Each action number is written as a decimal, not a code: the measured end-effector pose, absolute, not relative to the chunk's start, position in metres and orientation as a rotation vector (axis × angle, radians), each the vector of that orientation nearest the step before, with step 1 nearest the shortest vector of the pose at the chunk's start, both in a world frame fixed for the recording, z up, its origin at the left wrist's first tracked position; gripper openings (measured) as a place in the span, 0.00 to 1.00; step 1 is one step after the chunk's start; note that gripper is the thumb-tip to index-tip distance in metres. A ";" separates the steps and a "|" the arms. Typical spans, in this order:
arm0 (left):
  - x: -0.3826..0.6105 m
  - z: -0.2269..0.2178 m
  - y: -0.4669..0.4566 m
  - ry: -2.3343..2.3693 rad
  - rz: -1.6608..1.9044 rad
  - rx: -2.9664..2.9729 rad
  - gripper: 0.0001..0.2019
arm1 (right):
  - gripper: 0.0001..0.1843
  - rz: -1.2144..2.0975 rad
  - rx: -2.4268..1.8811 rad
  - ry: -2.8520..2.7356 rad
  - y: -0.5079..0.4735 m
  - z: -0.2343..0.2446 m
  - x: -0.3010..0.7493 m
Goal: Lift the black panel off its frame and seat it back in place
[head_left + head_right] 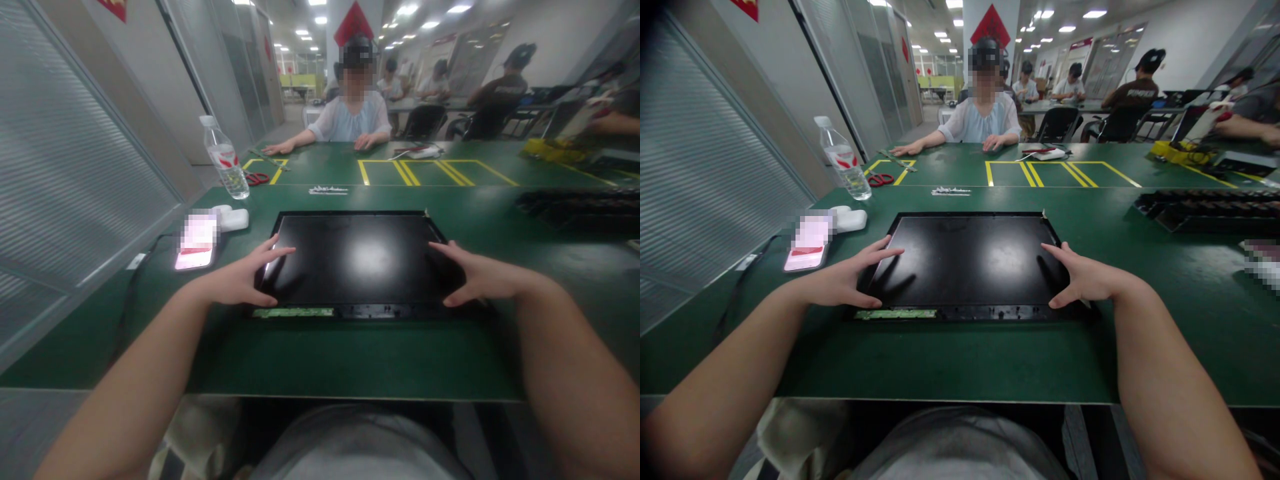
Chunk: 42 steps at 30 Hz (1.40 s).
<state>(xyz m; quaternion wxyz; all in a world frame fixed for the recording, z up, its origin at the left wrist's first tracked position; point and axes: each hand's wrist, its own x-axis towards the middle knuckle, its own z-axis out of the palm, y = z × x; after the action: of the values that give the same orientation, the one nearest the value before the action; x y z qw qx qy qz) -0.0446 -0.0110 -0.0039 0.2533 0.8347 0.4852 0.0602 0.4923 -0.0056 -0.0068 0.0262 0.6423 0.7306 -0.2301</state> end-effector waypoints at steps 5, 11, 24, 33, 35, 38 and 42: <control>-0.043 -0.003 -0.012 1.305 0.161 2.272 0.54 | 0.82 -0.708 1.989 2.247 -0.007 -0.006 0.490; -0.044 -0.002 -0.009 1.373 0.248 2.219 0.57 | 0.80 -0.710 1.979 2.289 -0.005 -0.006 0.494; -0.057 -0.037 0.021 1.873 0.303 2.214 0.43 | 0.38 -0.653 2.596 2.220 0.025 -0.024 0.500; -0.050 -0.039 0.023 1.863 0.377 2.160 0.34 | 0.36 -0.571 2.476 2.321 0.027 -0.037 0.493; -0.047 -0.038 0.022 1.870 0.420 2.131 0.32 | 0.36 -0.525 2.442 2.312 0.027 -0.037 0.492; -0.045 -0.038 0.022 1.871 0.474 2.098 0.29 | 0.37 -0.471 2.411 2.290 0.027 -0.038 0.491; -0.044 -0.038 0.021 1.863 0.514 2.070 0.27 | 0.36 -0.455 2.415 2.317 0.029 -0.039 0.492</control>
<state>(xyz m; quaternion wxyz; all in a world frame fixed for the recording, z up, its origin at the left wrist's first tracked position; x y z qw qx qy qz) -0.0442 0.0213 -0.0382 0.1541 0.7222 0.6501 0.1792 0.4921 0.0287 -0.0388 -0.1175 0.7102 0.6812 -0.1337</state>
